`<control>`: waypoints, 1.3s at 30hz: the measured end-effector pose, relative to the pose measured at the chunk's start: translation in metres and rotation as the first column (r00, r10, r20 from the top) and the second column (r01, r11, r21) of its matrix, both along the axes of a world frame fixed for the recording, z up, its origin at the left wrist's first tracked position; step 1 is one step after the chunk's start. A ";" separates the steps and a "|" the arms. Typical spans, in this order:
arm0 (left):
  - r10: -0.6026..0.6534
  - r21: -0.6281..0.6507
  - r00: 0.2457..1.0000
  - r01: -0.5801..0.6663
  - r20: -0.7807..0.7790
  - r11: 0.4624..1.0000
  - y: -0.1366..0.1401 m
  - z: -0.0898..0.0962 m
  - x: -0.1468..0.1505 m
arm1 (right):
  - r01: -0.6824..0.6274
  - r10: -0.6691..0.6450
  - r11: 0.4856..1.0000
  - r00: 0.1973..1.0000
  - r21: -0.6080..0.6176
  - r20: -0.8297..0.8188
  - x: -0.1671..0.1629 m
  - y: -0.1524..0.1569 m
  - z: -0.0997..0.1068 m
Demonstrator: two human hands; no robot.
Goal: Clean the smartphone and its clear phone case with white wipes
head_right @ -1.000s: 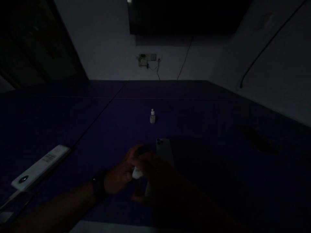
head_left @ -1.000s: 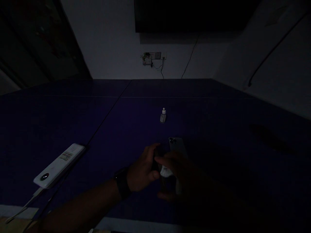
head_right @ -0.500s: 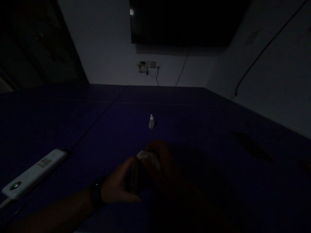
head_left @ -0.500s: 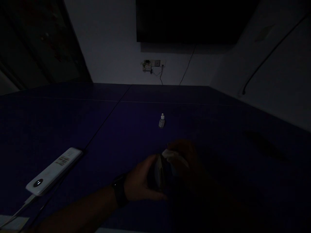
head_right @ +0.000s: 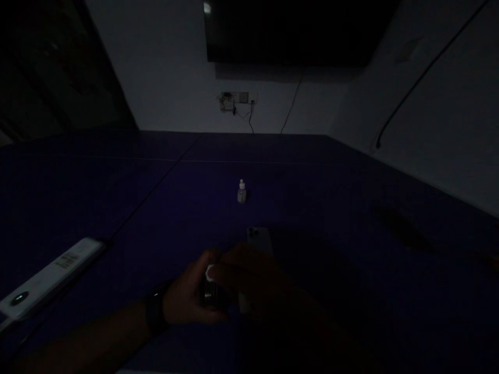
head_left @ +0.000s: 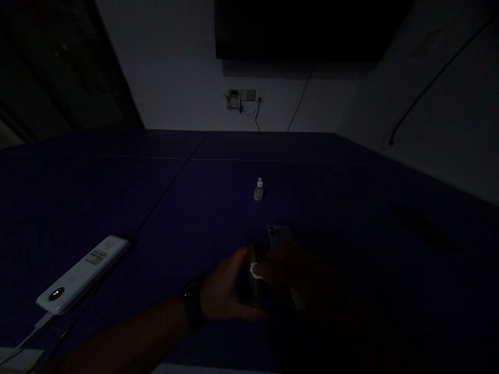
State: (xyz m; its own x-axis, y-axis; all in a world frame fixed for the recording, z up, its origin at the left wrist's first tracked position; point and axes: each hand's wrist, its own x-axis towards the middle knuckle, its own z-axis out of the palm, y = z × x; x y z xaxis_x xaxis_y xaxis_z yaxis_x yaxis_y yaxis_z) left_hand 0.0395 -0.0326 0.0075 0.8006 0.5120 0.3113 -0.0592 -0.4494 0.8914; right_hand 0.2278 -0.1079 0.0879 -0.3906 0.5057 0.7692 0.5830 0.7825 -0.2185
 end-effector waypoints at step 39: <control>-0.044 0.032 0.999 0.043 0.019 0.999 0.004 0.005 0.004 | 0.077 -0.072 0.992 0.996 -0.096 0.054 0.006 0.002 0.003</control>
